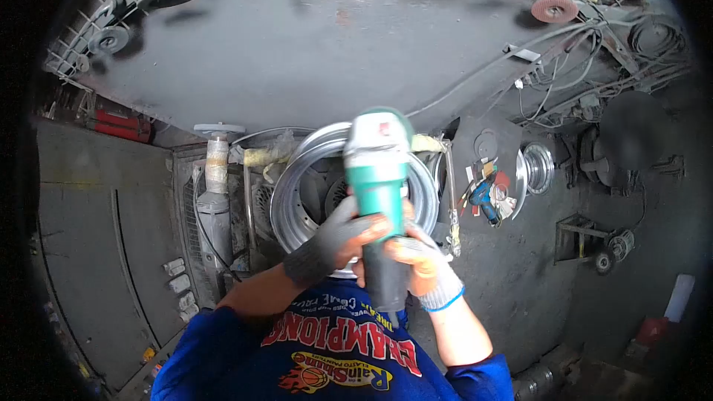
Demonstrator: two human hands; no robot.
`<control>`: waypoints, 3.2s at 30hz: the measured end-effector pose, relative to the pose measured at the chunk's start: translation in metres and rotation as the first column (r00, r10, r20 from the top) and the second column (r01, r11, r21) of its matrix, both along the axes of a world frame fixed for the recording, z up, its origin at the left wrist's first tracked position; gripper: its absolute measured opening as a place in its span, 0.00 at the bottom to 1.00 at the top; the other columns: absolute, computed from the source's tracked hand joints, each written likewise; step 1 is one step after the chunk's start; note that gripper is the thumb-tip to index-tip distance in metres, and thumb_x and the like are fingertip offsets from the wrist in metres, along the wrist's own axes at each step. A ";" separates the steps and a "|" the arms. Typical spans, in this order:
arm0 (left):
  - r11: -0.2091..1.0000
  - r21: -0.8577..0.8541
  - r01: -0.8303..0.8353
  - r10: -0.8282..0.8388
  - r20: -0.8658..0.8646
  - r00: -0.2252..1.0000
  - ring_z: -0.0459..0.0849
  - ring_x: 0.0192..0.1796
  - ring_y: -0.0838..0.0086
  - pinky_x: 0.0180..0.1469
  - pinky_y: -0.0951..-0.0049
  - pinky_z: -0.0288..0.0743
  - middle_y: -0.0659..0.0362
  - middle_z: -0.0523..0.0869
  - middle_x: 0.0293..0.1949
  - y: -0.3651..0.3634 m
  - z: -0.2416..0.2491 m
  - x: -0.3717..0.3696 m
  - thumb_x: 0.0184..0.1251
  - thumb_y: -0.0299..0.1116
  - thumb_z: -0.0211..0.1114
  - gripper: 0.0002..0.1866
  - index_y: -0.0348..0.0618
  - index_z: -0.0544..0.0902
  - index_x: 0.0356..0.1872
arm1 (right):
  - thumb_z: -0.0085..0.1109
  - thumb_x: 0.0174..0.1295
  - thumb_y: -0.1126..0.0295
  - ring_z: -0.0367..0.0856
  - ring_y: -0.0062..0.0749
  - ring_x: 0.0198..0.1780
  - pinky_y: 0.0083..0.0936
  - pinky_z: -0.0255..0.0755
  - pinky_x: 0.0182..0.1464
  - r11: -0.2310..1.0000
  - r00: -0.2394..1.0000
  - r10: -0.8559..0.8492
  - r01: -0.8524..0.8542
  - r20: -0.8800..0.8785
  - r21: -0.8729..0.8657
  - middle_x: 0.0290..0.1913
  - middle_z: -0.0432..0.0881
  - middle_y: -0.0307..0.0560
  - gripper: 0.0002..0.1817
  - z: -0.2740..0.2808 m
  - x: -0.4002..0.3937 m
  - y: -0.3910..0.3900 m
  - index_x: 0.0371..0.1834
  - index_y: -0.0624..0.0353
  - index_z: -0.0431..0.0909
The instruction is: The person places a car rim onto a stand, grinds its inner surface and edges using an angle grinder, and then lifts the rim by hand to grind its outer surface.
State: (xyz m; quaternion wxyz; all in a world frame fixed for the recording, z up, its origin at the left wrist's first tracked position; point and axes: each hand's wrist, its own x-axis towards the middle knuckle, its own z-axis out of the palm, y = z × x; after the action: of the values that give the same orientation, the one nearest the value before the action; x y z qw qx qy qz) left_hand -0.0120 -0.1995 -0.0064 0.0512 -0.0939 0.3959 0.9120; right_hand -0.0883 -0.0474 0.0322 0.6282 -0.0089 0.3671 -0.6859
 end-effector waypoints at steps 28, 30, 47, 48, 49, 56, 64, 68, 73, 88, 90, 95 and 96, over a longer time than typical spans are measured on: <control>0.962 -0.078 -0.260 0.271 0.235 0.934 0.84 0.45 0.75 0.46 0.74 0.80 0.61 0.84 0.47 0.025 -0.111 0.036 0.72 0.27 0.64 0.21 0.39 0.74 0.63 | 0.67 0.58 0.70 0.80 0.26 0.43 0.25 0.75 0.49 0.990 0.983 0.118 -0.104 -0.143 0.100 0.44 0.82 0.42 0.22 -0.068 -0.004 -0.004 0.55 0.62 0.75; 0.942 -0.050 -0.332 0.333 0.253 0.908 0.84 0.46 0.76 0.45 0.75 0.79 0.61 0.84 0.46 0.032 -0.077 0.029 0.73 0.28 0.64 0.19 0.39 0.75 0.62 | 0.68 0.57 0.69 0.80 0.25 0.43 0.25 0.75 0.49 0.994 0.981 0.068 -0.052 -0.181 0.093 0.43 0.82 0.42 0.25 -0.077 -0.004 -0.002 0.57 0.62 0.73; 0.947 -0.240 -0.211 0.257 0.178 0.950 0.87 0.41 0.68 0.34 0.76 0.82 0.50 0.85 0.48 0.025 -0.057 0.024 0.77 0.39 0.58 0.23 0.33 0.73 0.64 | 0.68 0.59 0.66 0.80 0.27 0.42 0.28 0.74 0.47 0.994 0.937 0.105 -0.113 -0.333 -0.003 0.43 0.81 0.42 0.19 -0.108 -0.002 -0.001 0.51 0.61 0.77; 0.983 -0.069 -0.172 0.183 0.234 0.955 0.86 0.37 0.67 0.33 0.74 0.82 0.50 0.85 0.44 0.028 -0.062 0.013 0.78 0.40 0.55 0.20 0.34 0.75 0.59 | 0.67 0.61 0.65 0.82 0.33 0.38 0.28 0.77 0.42 1.000 0.956 0.015 -0.019 -0.294 -0.010 0.41 0.84 0.48 0.20 -0.106 -0.002 0.007 0.51 0.62 0.75; 0.984 0.105 -0.141 0.105 0.291 0.951 0.85 0.33 0.67 0.33 0.73 0.81 0.50 0.84 0.39 0.031 -0.067 0.001 0.79 0.41 0.52 0.18 0.35 0.76 0.55 | 0.67 0.61 0.65 0.82 0.33 0.38 0.28 0.77 0.42 1.000 0.956 0.008 -0.011 -0.293 -0.010 0.41 0.84 0.48 0.20 -0.110 0.003 0.017 0.51 0.62 0.75; 0.835 -0.487 0.255 -0.172 0.209 0.963 0.84 0.32 0.71 0.38 0.70 0.81 0.57 0.84 0.35 0.047 -0.063 -0.029 0.77 0.32 0.55 0.13 0.36 0.80 0.54 | 0.66 0.61 0.67 0.87 0.38 0.33 0.34 0.82 0.40 0.868 0.864 -0.495 0.489 -0.089 -0.081 0.36 0.87 0.52 0.17 -0.142 0.047 0.053 0.49 0.66 0.80; 0.913 -0.131 -0.386 0.401 0.128 0.907 0.85 0.47 0.70 0.50 0.71 0.79 0.48 0.82 0.56 0.030 -0.065 0.075 0.68 0.45 0.68 0.32 0.33 0.73 0.65 | 0.71 0.59 0.55 0.80 0.35 0.47 0.31 0.72 0.55 0.962 0.793 0.191 -0.269 -0.578 -0.050 0.38 0.81 0.48 0.22 -0.104 0.015 -0.021 0.47 0.60 0.78; 0.825 0.015 -0.565 0.556 0.162 0.815 0.80 0.60 0.66 0.63 0.66 0.74 0.49 0.78 0.63 0.034 -0.062 0.082 0.60 0.55 0.73 0.40 0.35 0.73 0.65 | 0.69 0.61 0.51 0.80 0.40 0.44 0.36 0.72 0.52 0.895 0.585 0.284 -0.446 -0.760 -0.009 0.39 0.82 0.55 0.24 -0.116 0.027 -0.047 0.46 0.60 0.78; 0.900 -0.074 -0.430 0.436 0.156 0.886 0.84 0.52 0.68 0.56 0.69 0.78 0.50 0.79 0.62 0.020 -0.070 0.066 0.61 0.55 0.72 0.40 0.35 0.73 0.66 | 0.69 0.63 0.55 0.79 0.33 0.50 0.32 0.71 0.54 0.966 0.677 0.180 -0.260 -0.713 -0.003 0.43 0.82 0.52 0.20 -0.124 0.022 -0.034 0.46 0.59 0.79; 0.944 0.327 -0.034 -0.155 0.533 0.832 0.80 0.24 0.77 0.28 0.82 0.77 0.60 0.81 0.31 0.039 -0.037 -0.018 0.78 0.30 0.52 0.19 0.34 0.72 0.64 | 0.68 0.64 0.57 0.86 0.39 0.42 0.38 0.80 0.48 0.928 0.919 -0.368 0.354 -0.140 -0.119 0.41 0.86 0.51 0.23 -0.122 0.045 0.045 0.53 0.63 0.76; 0.993 0.093 -0.074 0.032 0.387 0.922 0.81 0.38 0.73 0.42 0.75 0.78 0.56 0.81 0.44 0.032 -0.041 0.022 0.70 0.38 0.63 0.26 0.34 0.73 0.64 | 0.71 0.61 0.58 0.84 0.33 0.46 0.33 0.78 0.50 0.991 0.894 -0.134 0.120 -0.428 -0.060 0.44 0.85 0.47 0.25 -0.116 0.028 0.025 0.54 0.62 0.75; 0.896 -0.111 -0.431 0.442 0.116 0.889 0.80 0.62 0.65 0.64 0.62 0.73 0.51 0.80 0.60 0.026 -0.069 0.065 0.55 0.56 0.77 0.43 0.34 0.73 0.64 | 0.73 0.57 0.54 0.82 0.32 0.46 0.32 0.75 0.52 0.923 0.538 0.331 -0.356 -0.775 0.147 0.42 0.83 0.49 0.25 -0.102 0.008 -0.026 0.49 0.59 0.76; 0.857 -0.153 -0.493 0.508 0.085 0.857 0.77 0.65 0.61 0.68 0.59 0.68 0.49 0.79 0.60 0.028 -0.072 0.069 0.59 0.57 0.74 0.41 0.34 0.74 0.64 | 0.72 0.56 0.49 0.82 0.38 0.46 0.35 0.75 0.52 0.931 0.425 0.275 -0.342 -0.862 0.128 0.41 0.81 0.55 0.28 -0.112 0.013 -0.032 0.49 0.58 0.76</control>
State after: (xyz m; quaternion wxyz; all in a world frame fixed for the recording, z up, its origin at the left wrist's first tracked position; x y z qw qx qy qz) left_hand 0.0567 -0.1719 -0.0782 -0.1699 -0.2524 0.4103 0.8597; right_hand -0.0757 -0.0793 -0.0794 0.4702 -0.4411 0.6018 -0.4714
